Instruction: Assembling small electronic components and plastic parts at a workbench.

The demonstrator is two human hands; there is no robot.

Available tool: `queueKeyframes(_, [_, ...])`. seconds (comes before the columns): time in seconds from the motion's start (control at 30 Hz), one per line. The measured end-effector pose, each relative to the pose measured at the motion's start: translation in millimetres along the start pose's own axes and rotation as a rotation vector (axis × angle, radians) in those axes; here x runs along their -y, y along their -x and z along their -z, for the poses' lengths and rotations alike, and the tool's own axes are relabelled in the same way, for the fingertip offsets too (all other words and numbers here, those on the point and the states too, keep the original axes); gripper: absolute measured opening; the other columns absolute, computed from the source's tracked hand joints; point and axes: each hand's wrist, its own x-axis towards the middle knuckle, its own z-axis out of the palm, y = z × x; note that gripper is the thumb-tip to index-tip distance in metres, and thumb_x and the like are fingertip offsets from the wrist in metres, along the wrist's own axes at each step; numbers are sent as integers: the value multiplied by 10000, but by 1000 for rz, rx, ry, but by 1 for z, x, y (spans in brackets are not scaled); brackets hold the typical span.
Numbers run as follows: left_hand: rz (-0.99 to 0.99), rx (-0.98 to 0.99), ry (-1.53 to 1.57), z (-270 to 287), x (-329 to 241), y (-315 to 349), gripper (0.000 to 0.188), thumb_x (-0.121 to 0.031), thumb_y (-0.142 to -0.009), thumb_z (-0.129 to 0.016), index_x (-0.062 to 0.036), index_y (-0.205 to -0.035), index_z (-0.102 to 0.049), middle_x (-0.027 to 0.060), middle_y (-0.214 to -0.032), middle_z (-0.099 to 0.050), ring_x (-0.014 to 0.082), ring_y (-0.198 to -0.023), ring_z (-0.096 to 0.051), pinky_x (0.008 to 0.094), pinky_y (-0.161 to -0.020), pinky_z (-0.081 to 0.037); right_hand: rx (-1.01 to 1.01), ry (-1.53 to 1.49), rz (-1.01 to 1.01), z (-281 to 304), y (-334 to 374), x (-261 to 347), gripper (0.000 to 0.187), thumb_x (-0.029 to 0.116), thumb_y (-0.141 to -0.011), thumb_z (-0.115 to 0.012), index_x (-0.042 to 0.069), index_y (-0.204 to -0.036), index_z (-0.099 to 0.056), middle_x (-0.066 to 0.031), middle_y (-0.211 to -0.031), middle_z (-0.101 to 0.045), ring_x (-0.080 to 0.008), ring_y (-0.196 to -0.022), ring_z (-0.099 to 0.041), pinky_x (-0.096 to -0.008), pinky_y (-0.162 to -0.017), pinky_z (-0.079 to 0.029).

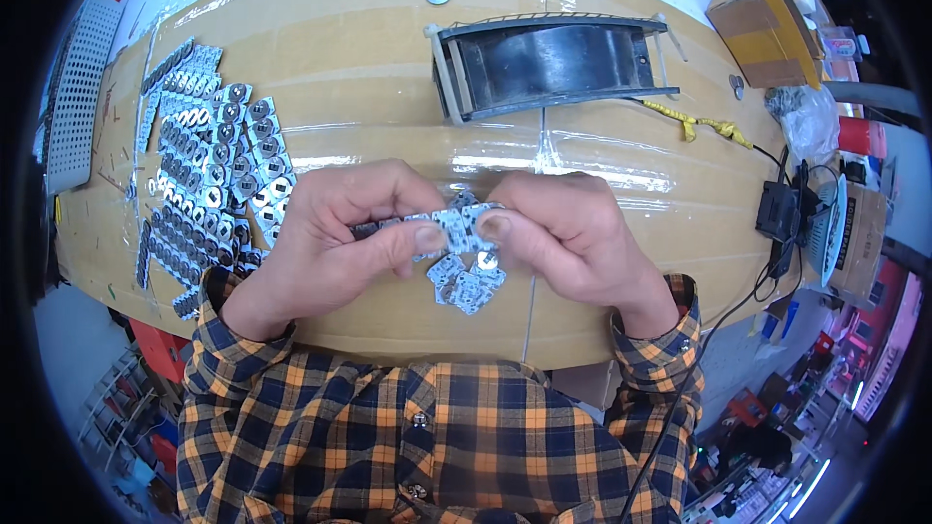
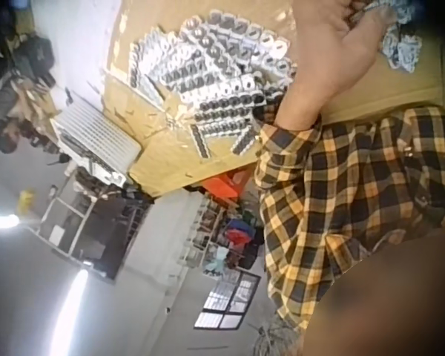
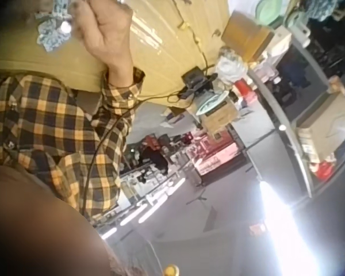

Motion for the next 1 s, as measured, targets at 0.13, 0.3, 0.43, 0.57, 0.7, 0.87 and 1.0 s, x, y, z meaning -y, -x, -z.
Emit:
queueKeyframes(0.13, [66, 39, 241, -4, -7, -1, 153, -97, -939, -658, 31, -1024, -650, 33, -806, -687, 19, -645, -589, 159, -562, -442, 50, -656, -263, -1, 2, -7, 315, 217, -989, -552, -27, -795, -596, -50, -552, -539, -91, -394, -464, -221, -376, -348])
queueKeyframes(0.3, [-96, -94, 39, -9, 6, -1, 111, -59, -916, -668, 21, -991, -652, 37, -792, -668, 48, -642, -596, 191, -540, -450, -15, -690, -288, -2, -2, -13, 323, 210, -1000, -536, -16, -773, -575, -54, -545, -529, -83, -388, -443, -219, -371, -336])
queueKeyframes(0.43, [-541, -264, -529, -9, 10, -10, 170, 12, -818, -726, 17, -981, -678, 87, -777, -664, 135, -623, -625, 244, -530, -449, -134, -402, -243, -7, -3, -10, 315, 204, -1008, -537, 7, -765, -572, -20, -573, -553, -58, -428, -471, -196, -406, -358])
queueKeyframes(0.57, [-605, -339, -610, -10, 14, -11, 202, 36, -764, -746, 8, -954, -681, 109, -777, -655, 186, -608, -629, 266, -508, -446, -174, -328, -237, -8, -3, -10, 308, 199, -1015, -529, 23, -765, -568, -3, -592, -569, -42, -456, -484, -184, -421, -364])
queueKeyframes(0.7, [-666, -388, -747, -14, 17, -11, 233, 28, -737, -740, 2, -955, -660, 98, -776, -615, 213, -606, -621, 310, -495, -463, -167, -305, -221, -10, -4, -10, 307, 206, -1017, -527, 28, -770, -568, 1, -587, -565, -36, -450, -477, -181, -417, -360])
queueKeyframes(0.87, [-712, -439, -829, -17, 21, -11, 269, 18, -717, -716, 1, -975, -640, 79, -783, -566, 219, -608, -604, 332, -486, -466, -127, -224, -194, -8, -3, -10, 323, 230, -1021, -522, 36, -766, -563, 14, -579, -555, -25, -442, -460, -177, -406, -341])
queueKeyframes(1.0, [-698, -443, -825, -18, 20, -10, 235, 19, -726, -707, 1, -949, -634, 74, -780, -556, 210, -598, -595, 330, -484, -462, -126, -211, -204, -8, -3, -9, 325, 229, -1021, -522, 36, -763, -560, 15, -571, -549, -25, -439, -456, -177, -406, -335])
